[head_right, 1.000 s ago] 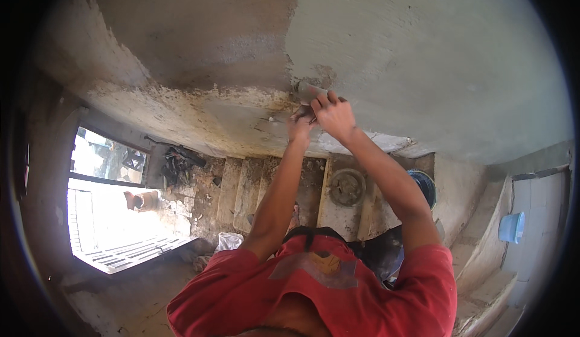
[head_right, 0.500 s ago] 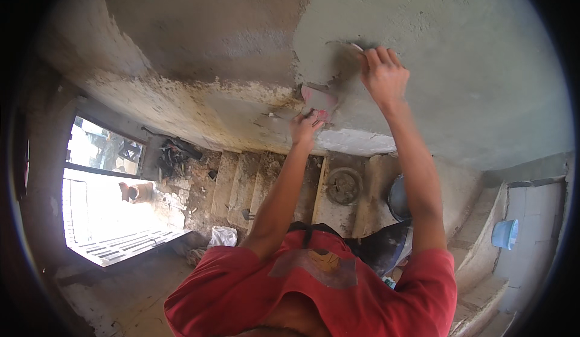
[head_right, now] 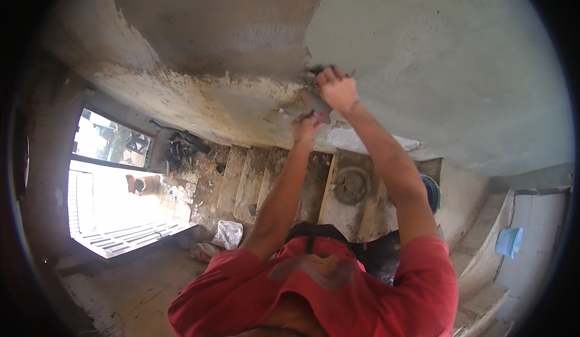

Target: The person applies plaster to a wall using a trowel and a hawk, repeatedly scooping material from the hawk and smoothing it onto the surface. The person works on a stairwell wall, spreading and leveling the plaster in multiple passes.

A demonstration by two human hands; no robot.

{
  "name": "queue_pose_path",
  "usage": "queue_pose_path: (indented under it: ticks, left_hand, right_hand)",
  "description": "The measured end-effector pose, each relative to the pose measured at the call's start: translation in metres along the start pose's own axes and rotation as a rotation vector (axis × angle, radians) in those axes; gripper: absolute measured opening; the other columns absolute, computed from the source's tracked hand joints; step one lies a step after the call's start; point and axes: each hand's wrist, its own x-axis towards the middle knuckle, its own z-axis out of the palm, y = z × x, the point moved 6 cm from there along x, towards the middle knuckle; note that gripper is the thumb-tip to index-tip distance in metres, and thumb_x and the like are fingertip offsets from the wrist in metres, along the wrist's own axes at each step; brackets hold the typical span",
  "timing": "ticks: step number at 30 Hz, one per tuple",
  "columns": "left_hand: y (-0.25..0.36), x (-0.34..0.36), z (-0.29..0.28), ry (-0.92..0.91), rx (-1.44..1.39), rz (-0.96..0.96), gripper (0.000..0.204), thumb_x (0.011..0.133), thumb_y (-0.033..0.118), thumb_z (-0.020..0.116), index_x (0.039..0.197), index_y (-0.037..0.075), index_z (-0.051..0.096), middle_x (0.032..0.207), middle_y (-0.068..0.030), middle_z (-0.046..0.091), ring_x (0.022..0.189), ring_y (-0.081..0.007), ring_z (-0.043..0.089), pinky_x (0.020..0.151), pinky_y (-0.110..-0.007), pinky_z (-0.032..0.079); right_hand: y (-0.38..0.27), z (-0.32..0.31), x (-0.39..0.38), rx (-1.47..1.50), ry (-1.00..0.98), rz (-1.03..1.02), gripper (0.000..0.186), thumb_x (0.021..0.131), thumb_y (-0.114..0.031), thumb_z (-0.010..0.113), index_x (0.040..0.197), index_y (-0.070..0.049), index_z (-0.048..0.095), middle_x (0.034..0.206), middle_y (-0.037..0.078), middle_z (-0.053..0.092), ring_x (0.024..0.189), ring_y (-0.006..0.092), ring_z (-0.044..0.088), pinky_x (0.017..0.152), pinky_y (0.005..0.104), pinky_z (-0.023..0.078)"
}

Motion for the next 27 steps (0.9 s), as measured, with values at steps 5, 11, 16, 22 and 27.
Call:
queue_pose_path:
  ticks: [5, 11, 16, 22, 27]
  left_hand:
    - [-0.005, -0.006, -0.009, 0.001, -0.011, -0.022, 0.018, 0.098, 0.003, 0.066, 0.113, -0.006, 0.067, 0.110, -0.0128, 0.068, 0.099, -0.0227, 0.068, 0.088, -0.040, 0.063]
    - [-0.021, -0.010, -0.026, -0.063, 0.021, -0.031, 0.023, 0.099, 0.005, 0.067, 0.119, -0.006, 0.066, 0.113, -0.0111, 0.069, 0.099, -0.0221, 0.069, 0.091, -0.038, 0.063]
    - [-0.048, -0.035, -0.062, -0.042, 0.092, -0.089, 0.025, 0.098, 0.005, 0.067, 0.121, -0.006, 0.067, 0.110, -0.0106, 0.069, 0.097, -0.0217, 0.069, 0.088, -0.037, 0.064]
    - [-0.112, -0.086, -0.116, -0.022, 0.286, -0.293, 0.023, 0.096, 0.008, 0.072, 0.112, -0.008, 0.069, 0.105, -0.0122, 0.070, 0.094, -0.0232, 0.072, 0.083, -0.037, 0.066]
    - [-0.185, -0.105, -0.166, -0.093, 0.490, -0.486, 0.027, 0.095, 0.013, 0.074, 0.111, -0.008, 0.069, 0.102, -0.0120, 0.070, 0.093, -0.0223, 0.072, 0.083, -0.035, 0.066]
  right_hand:
    - [0.054, -0.077, 0.026, -0.025, 0.169, 0.053, 0.018, 0.076, -0.014, 0.077, 0.083, -0.016, 0.061, 0.081, 0.001, 0.059, 0.076, 0.0206, 0.067, 0.053, 0.0369, 0.055]
    - [0.153, -0.179, 0.037, -0.274, 0.344, 0.211, 0.017, 0.093, -0.034, 0.075, 0.091, -0.017, 0.072, 0.089, 0.002, 0.072, 0.073, 0.0251, 0.070, 0.056, 0.0375, 0.054]
    - [0.199, -0.275, -0.021, -0.200, 0.421, 0.361, 0.020, 0.089, -0.028, 0.083, 0.093, -0.010, 0.075, 0.087, 0.006, 0.073, 0.071, 0.0224, 0.069, 0.057, 0.0336, 0.053]
    - [0.136, -0.279, -0.199, -0.346, 0.182, 0.789, 0.023, 0.085, -0.022, 0.087, 0.103, -0.010, 0.080, 0.099, 0.009, 0.065, 0.069, 0.0183, 0.059, 0.064, 0.0341, 0.051]
    - [0.039, -0.226, -0.322, -0.289, -0.214, 0.927, 0.032, 0.082, -0.013, 0.082, 0.112, -0.025, 0.081, 0.089, 0.002, 0.058, 0.076, 0.0214, 0.063, 0.063, 0.0373, 0.053]
